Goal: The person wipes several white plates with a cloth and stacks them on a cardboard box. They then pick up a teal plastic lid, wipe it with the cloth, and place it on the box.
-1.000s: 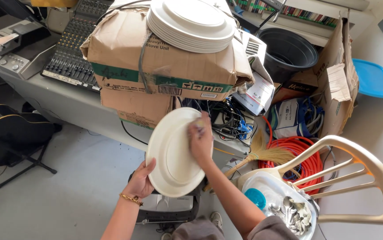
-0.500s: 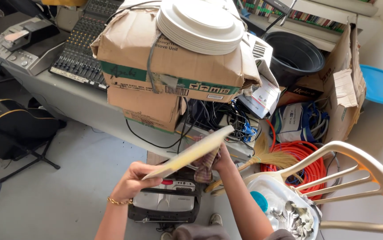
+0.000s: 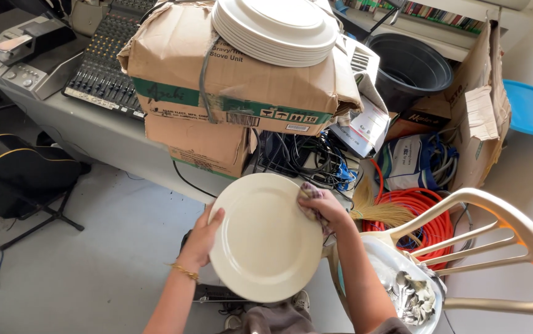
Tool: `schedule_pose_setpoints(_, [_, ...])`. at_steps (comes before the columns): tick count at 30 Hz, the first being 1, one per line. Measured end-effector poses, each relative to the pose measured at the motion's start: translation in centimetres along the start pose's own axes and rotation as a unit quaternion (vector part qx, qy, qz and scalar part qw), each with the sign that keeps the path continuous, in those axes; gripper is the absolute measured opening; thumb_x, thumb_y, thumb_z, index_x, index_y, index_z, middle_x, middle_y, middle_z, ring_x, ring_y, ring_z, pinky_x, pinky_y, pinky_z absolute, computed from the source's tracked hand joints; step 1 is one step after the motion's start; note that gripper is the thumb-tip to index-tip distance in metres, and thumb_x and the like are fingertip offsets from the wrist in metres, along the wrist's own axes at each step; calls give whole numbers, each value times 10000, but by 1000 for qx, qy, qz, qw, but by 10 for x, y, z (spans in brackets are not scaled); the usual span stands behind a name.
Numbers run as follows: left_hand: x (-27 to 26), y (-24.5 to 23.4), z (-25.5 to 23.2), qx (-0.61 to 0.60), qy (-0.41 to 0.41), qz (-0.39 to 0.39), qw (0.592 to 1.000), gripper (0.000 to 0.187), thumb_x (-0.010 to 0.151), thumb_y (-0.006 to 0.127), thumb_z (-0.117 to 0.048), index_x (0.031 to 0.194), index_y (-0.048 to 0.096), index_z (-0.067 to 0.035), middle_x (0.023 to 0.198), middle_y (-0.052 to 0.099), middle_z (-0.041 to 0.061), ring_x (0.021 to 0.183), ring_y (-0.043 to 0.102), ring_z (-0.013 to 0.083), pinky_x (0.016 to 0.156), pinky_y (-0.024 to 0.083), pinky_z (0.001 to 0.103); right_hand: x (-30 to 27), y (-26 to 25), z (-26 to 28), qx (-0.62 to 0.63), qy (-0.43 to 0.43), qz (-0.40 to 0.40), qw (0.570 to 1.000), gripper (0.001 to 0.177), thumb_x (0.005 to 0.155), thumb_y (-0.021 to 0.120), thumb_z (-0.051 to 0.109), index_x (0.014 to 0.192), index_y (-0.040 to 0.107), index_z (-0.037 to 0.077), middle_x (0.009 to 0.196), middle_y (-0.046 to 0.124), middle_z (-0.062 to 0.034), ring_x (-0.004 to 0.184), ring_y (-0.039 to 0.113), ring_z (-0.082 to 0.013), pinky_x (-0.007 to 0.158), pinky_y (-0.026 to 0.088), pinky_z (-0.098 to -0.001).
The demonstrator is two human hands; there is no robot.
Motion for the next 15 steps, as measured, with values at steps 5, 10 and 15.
schedule_pose_setpoints(5, [26, 25, 33, 107, 29, -24, 994, 583, 1045, 421, -549, 1439, 625, -172, 1125, 756, 151, 987, 739, 259, 858, 602, 415, -10, 107, 63, -390, -348, -176, 834, 720, 810, 689, 70, 1507, 531, 155, 1487, 538, -217, 1354, 484, -473, 1139, 406, -595])
schedule_pose_setpoints(10, [30, -13, 34, 58, 42, -132, 989, 528, 1052, 425, -456, 1373, 644, -99, 1182, 721, 183, 1064, 671, 268, 882, 551, 417, -171, 251, 82, -432, -462, 56, 772, 533, 953, 609, 133, 1461, 509, 6, 1465, 548, -235, 1389, 471, -456, 1163, 320, -589])
schedule_pose_setpoints(15, [19, -49, 40, -46, 36, -170, 984, 501, 1055, 443, -328, 1345, 628, 36, 1148, 720, 214, 946, 654, 236, 808, 543, 349, -127, 196, 63, -586, -417, 97, 688, 463, 923, 639, 500, 1305, 662, 239, 1474, 562, -87, 1400, 446, -383, 1053, 301, -666])
Point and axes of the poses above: each hand's wrist, its own x-axis towards the middle knuckle, its own y-axis out of the palm, z = x × y, the point moved 8 cm from there along x, towards the middle knuckle
